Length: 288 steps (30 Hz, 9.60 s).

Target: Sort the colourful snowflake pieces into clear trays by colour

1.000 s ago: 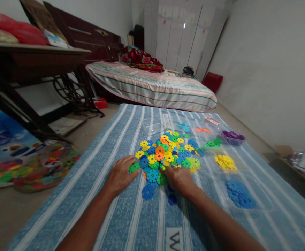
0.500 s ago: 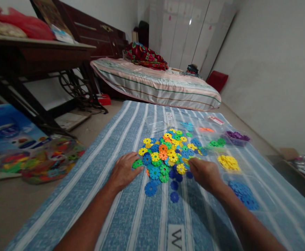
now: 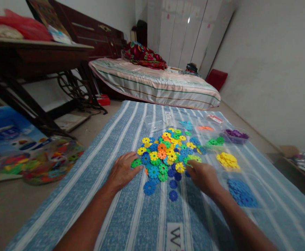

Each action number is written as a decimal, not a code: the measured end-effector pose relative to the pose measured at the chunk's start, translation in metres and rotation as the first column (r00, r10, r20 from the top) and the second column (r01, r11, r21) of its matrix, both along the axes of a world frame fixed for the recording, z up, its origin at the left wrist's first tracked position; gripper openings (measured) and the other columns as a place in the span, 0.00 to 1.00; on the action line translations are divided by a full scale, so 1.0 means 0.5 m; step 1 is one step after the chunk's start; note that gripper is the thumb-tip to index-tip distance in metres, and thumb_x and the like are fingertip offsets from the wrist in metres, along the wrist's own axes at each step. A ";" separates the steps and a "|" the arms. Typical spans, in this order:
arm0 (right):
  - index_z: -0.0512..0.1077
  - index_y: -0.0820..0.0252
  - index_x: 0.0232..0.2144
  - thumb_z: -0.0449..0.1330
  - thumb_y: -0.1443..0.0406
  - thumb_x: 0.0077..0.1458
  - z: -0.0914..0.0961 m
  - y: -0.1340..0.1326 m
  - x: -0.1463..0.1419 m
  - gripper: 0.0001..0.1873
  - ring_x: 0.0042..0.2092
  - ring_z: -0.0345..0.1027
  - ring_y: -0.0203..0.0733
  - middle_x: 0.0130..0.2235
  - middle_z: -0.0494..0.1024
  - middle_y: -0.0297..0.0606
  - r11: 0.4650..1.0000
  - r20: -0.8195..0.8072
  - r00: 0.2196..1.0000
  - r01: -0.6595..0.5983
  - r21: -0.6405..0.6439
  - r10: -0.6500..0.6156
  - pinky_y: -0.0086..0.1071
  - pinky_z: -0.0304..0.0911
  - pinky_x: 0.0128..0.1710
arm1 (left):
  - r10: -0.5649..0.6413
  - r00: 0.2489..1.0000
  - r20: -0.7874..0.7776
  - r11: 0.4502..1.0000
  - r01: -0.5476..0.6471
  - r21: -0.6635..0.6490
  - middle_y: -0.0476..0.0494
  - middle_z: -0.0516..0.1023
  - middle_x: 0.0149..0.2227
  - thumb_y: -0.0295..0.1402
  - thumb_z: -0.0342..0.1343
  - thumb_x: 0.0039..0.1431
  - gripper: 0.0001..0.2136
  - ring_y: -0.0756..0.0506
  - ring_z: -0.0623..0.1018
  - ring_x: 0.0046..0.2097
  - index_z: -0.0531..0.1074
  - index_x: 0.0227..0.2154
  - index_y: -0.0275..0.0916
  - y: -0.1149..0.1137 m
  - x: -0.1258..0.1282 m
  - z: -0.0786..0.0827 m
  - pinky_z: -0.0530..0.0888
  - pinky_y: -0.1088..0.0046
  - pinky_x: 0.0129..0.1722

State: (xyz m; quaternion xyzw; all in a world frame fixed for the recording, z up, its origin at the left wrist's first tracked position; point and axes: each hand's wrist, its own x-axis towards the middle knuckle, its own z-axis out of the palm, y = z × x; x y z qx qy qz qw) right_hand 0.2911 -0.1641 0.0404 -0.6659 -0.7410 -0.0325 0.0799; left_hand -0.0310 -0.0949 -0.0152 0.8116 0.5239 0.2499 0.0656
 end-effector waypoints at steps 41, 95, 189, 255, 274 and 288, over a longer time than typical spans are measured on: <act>0.77 0.58 0.43 0.50 0.60 0.65 0.070 0.101 0.097 0.17 0.29 0.71 0.41 0.30 0.81 0.43 0.933 0.071 0.945 0.302 0.194 -0.320 0.31 0.41 0.27 | -0.007 1.000 -0.020 0.999 0.008 0.036 0.35 0.77 0.53 0.50 0.53 0.57 0.21 0.36 0.75 0.55 0.76 0.43 0.39 0.007 -0.007 -0.008 0.70 0.55 0.57; 0.76 0.57 0.35 0.50 0.61 0.64 0.038 0.067 0.026 0.15 0.30 0.72 0.39 0.31 0.82 0.39 0.996 0.064 0.998 0.010 0.087 -0.016 0.30 0.44 0.27 | -0.003 1.000 0.011 1.000 0.003 0.007 0.35 0.77 0.53 0.51 0.53 0.56 0.22 0.36 0.75 0.55 0.76 0.43 0.41 0.009 -0.008 -0.008 0.70 0.54 0.58; 0.75 0.57 0.35 0.51 0.64 0.64 -0.024 0.020 -0.131 0.13 0.31 0.76 0.40 0.32 0.83 0.38 0.972 0.030 0.983 -0.177 -0.153 0.184 0.28 0.51 0.26 | -0.009 1.000 0.005 1.000 0.009 0.018 0.35 0.77 0.53 0.51 0.53 0.56 0.22 0.36 0.75 0.55 0.76 0.42 0.40 0.008 -0.005 0.000 0.70 0.55 0.57; 0.75 0.55 0.42 0.53 0.57 0.64 0.043 -0.005 -0.135 0.14 0.39 0.78 0.47 0.36 0.83 0.44 0.941 0.036 0.990 -0.120 -0.317 0.138 0.31 0.58 0.31 | -0.012 1.000 0.016 1.000 0.012 -0.006 0.34 0.77 0.53 0.50 0.52 0.56 0.22 0.34 0.74 0.55 0.76 0.43 0.39 0.005 -0.002 -0.003 0.70 0.53 0.57; 0.76 0.53 0.40 0.56 0.62 0.59 0.025 0.023 -0.144 0.10 0.39 0.76 0.45 0.35 0.82 0.39 0.943 -0.191 0.976 -0.160 -0.292 0.106 0.30 0.56 0.33 | -0.007 1.000 -0.007 1.000 0.007 -0.009 0.33 0.76 0.54 0.49 0.53 0.56 0.22 0.35 0.74 0.57 0.76 0.44 0.38 0.005 -0.002 -0.004 0.69 0.53 0.58; 0.73 0.55 0.29 0.51 0.53 0.57 0.072 -0.086 0.137 0.16 0.21 0.66 0.39 0.20 0.74 0.35 0.971 -0.147 0.971 0.208 0.118 -0.190 0.29 0.50 0.24 | -0.006 1.000 -0.003 1.000 0.006 0.004 0.32 0.76 0.53 0.47 0.54 0.55 0.21 0.35 0.74 0.56 0.76 0.43 0.37 0.004 0.004 -0.005 0.69 0.53 0.58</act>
